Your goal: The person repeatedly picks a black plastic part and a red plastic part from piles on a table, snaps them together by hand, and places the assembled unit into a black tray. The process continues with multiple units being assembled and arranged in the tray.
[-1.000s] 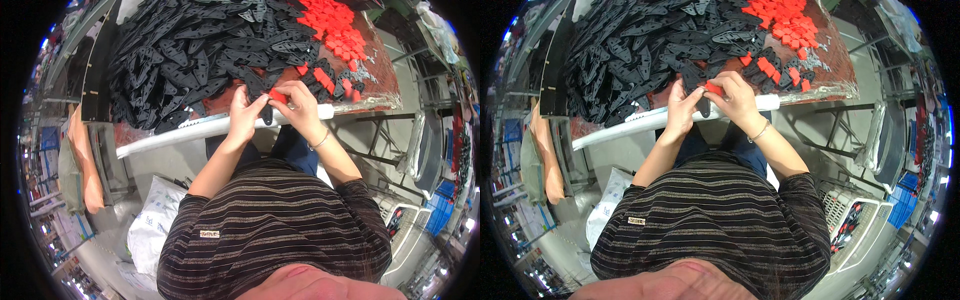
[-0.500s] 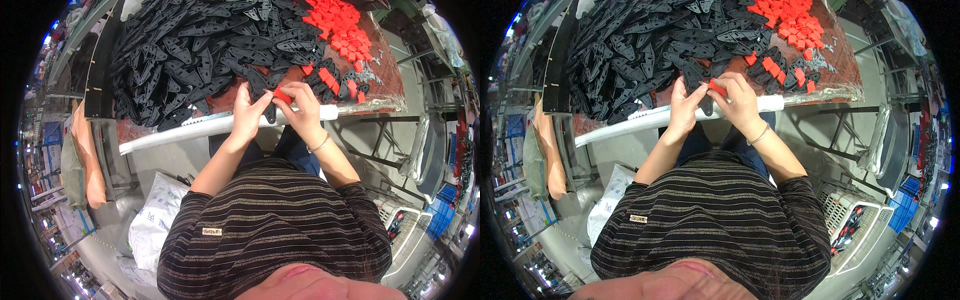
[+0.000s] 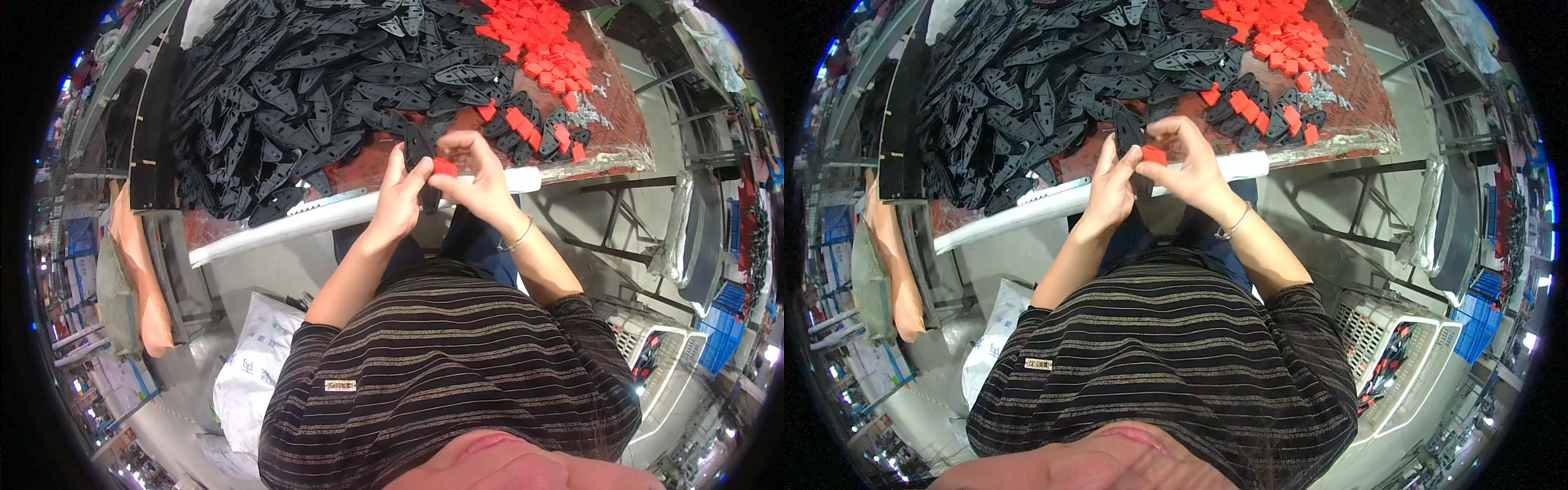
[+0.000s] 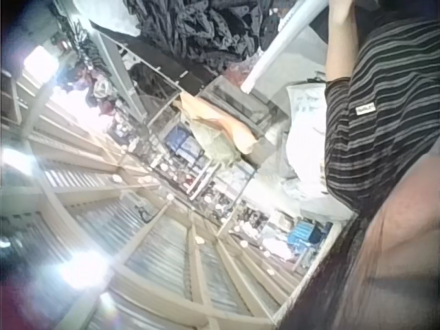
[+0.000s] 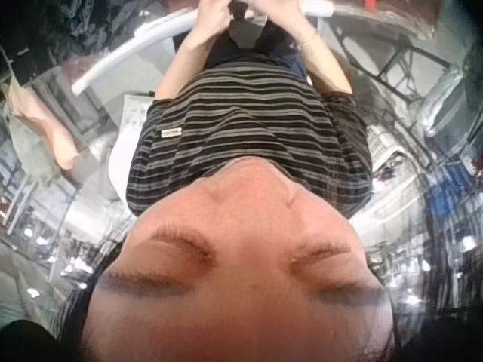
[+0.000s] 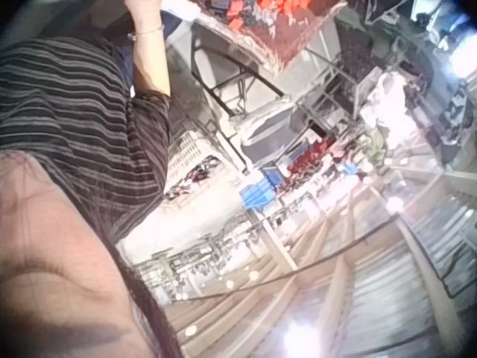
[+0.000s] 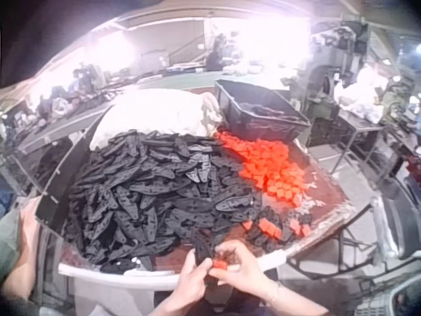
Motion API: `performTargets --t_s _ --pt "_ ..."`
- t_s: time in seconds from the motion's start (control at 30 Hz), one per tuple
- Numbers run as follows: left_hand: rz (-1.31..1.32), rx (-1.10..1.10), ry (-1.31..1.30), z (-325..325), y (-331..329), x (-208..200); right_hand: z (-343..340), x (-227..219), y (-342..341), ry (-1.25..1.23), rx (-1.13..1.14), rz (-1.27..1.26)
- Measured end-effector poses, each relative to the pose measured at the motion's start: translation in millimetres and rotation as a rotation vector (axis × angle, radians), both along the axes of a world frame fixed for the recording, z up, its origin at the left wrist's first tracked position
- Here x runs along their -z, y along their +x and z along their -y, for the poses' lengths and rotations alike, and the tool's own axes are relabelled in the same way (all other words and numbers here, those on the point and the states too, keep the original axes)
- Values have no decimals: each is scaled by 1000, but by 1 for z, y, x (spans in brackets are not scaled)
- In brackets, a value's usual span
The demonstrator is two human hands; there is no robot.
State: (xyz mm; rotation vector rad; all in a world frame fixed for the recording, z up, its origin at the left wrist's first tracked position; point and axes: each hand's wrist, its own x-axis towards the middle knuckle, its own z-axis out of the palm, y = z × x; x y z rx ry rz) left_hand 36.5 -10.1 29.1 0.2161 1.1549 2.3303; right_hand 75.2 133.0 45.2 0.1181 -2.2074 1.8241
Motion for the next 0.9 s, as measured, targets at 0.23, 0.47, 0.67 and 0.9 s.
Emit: performTargets --t_s 0.23,0.47,0.67,0.9 --pt "-129 204 -182 -8 13 -13 14 -15 -10 -456 -172 126" --pt "-76 355 -155 -2 10 -25 14 -6 -15 -484 -89 106" --pt "-426 315 -344 -9 6 -2 12 9 -25 -576 85 18" --pt "-25 242 -156 -29 11 -5 -13 16 -25 -267 147 84"
